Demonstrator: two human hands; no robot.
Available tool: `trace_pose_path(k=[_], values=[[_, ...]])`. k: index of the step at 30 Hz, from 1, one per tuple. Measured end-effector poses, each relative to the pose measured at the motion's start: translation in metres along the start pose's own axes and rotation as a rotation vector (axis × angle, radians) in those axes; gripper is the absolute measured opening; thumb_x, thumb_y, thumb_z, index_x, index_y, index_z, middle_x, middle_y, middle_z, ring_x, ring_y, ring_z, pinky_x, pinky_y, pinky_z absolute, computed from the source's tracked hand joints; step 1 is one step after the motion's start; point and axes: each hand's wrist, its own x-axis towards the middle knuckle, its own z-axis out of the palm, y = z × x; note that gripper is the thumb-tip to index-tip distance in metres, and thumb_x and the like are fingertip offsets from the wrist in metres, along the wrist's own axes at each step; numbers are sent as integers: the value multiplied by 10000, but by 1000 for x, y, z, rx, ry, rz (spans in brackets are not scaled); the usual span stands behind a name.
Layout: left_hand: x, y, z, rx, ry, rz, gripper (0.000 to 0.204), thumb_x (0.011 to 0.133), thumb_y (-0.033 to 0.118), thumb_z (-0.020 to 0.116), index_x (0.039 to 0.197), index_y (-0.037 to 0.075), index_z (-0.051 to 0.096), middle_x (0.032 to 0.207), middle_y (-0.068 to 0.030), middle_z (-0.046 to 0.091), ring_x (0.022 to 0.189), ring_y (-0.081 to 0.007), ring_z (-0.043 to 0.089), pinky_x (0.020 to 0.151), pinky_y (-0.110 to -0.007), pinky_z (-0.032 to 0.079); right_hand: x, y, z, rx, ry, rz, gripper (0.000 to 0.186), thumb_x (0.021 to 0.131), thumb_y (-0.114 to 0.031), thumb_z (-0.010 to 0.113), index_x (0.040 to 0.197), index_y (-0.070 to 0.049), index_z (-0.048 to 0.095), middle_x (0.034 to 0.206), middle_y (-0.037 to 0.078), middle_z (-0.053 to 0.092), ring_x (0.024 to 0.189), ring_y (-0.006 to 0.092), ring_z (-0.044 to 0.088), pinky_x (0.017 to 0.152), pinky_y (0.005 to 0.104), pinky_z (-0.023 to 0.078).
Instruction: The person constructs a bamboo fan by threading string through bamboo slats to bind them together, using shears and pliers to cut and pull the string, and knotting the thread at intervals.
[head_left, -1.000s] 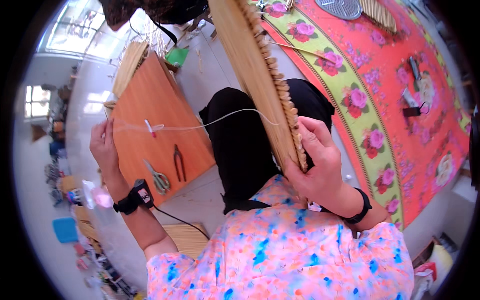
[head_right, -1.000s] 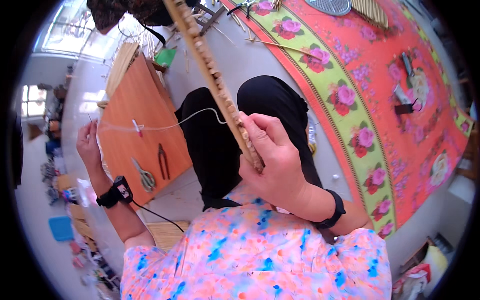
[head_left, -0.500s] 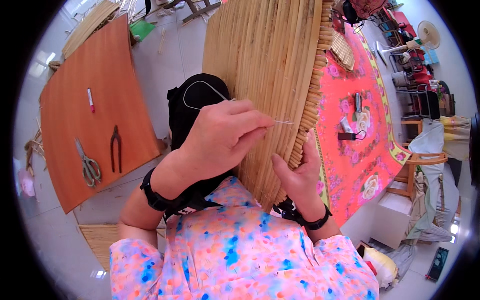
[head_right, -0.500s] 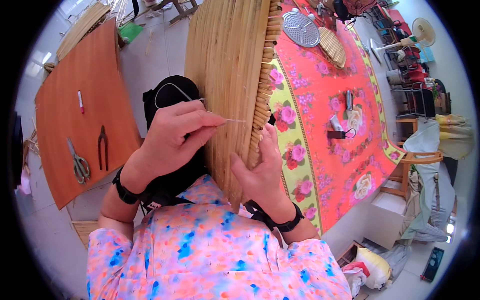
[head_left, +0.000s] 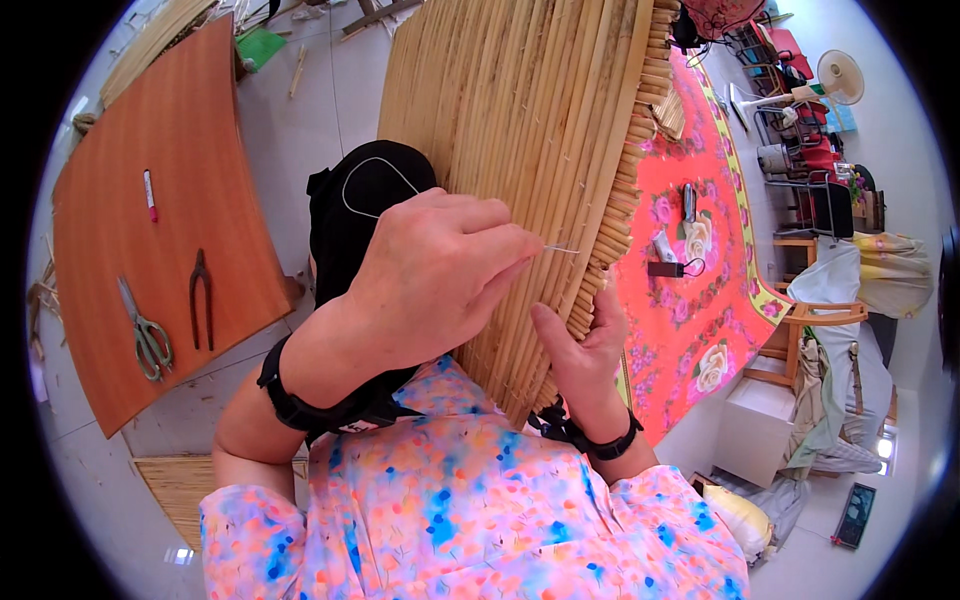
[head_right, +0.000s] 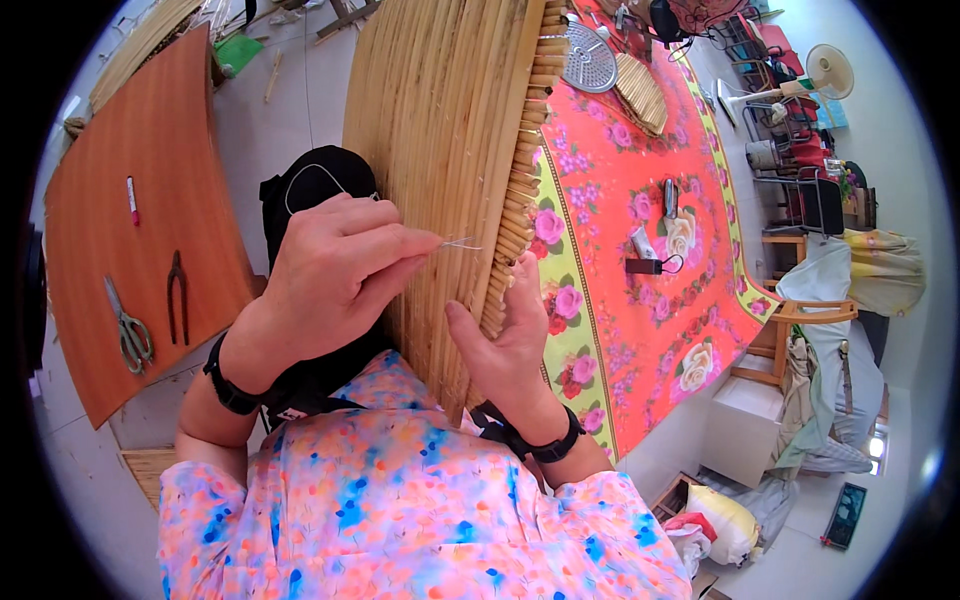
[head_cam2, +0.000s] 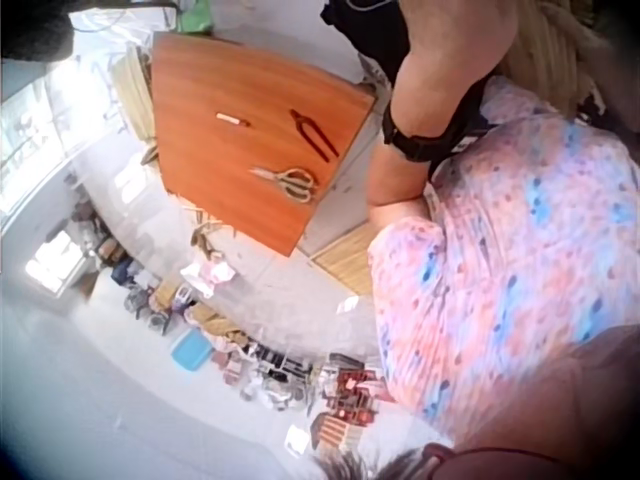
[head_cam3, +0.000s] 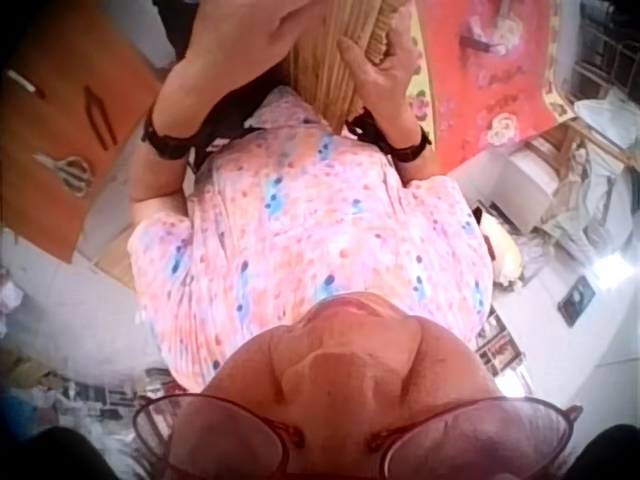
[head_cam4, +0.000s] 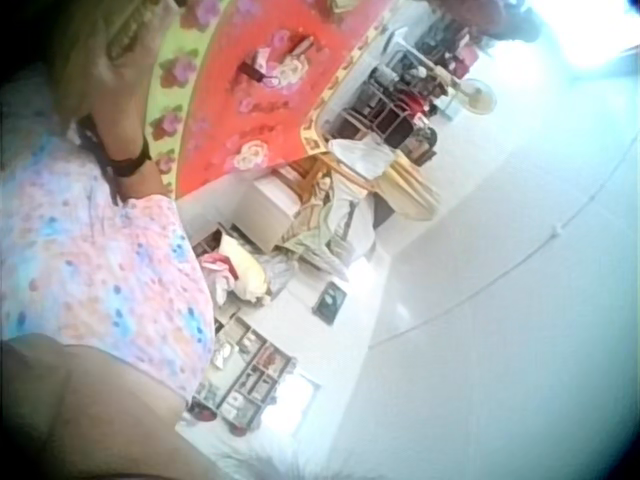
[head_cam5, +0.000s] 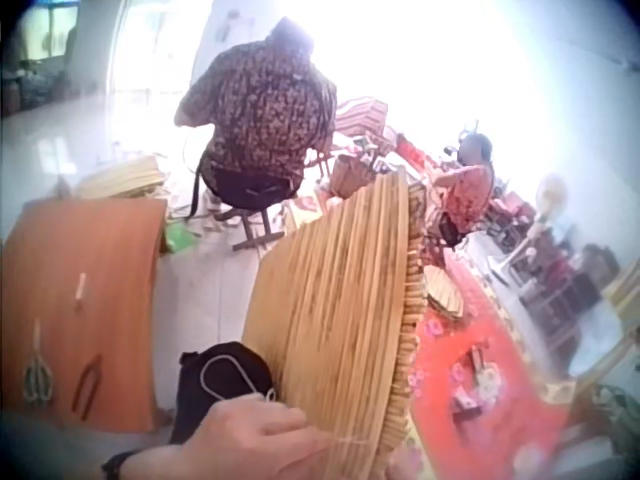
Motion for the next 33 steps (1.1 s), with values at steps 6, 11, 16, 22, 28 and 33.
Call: trace_pose_path(k=[6,11,16,22,28,33], values=[[0,0,1,-1,3,8,116,738,30,688,853,39,672,648,-56,516,584,-230,523,546,-336,386,-1,-1,-1,-20,-4,6,465,761,-23,689,1189,62,529,1217,186,531,1118,273,517,1005,357,387],[2,1,0,23,-22,9,117,737,33,690,852,42,674,652,-58,518,589,-234,526,548,-338,390,-1,0,-1,-23,-11,-9,448,761,-29,688,1173,63,539,1190,194,540,1112,288,518,1006,366,385],[9,2,-6,61,-63,44,111,738,34,689,848,41,674,664,-60,531,605,-242,534,557,-339,397,0,4,1,24,17,-103,439,751,-24,688,1161,56,551,1139,183,547,1070,307,523,984,380,392],[9,3,-7,43,-91,35,110,739,14,683,846,30,661,674,-67,543,606,-251,530,557,-341,395,11,-5,-7,-152,-113,-374,502,707,7,670,1191,49,545,1150,195,540,1032,323,550,901,364,449],[-5,14,-26,75,-121,-20,149,730,-33,683,868,20,665,639,-57,503,564,-227,489,524,-323,370,14,-19,9,-205,-104,-616,612,696,44,613,1298,44,501,1135,197,527,925,324,585,786,348,506],[-29,28,-58,142,-147,-192,219,721,-50,690,928,22,688,641,-39,502,560,-190,463,514,-307,355,7,-28,36,26,-186,-590,658,682,70,567,1334,3,500,1091,177,526,873,306,580,719,344,510]])
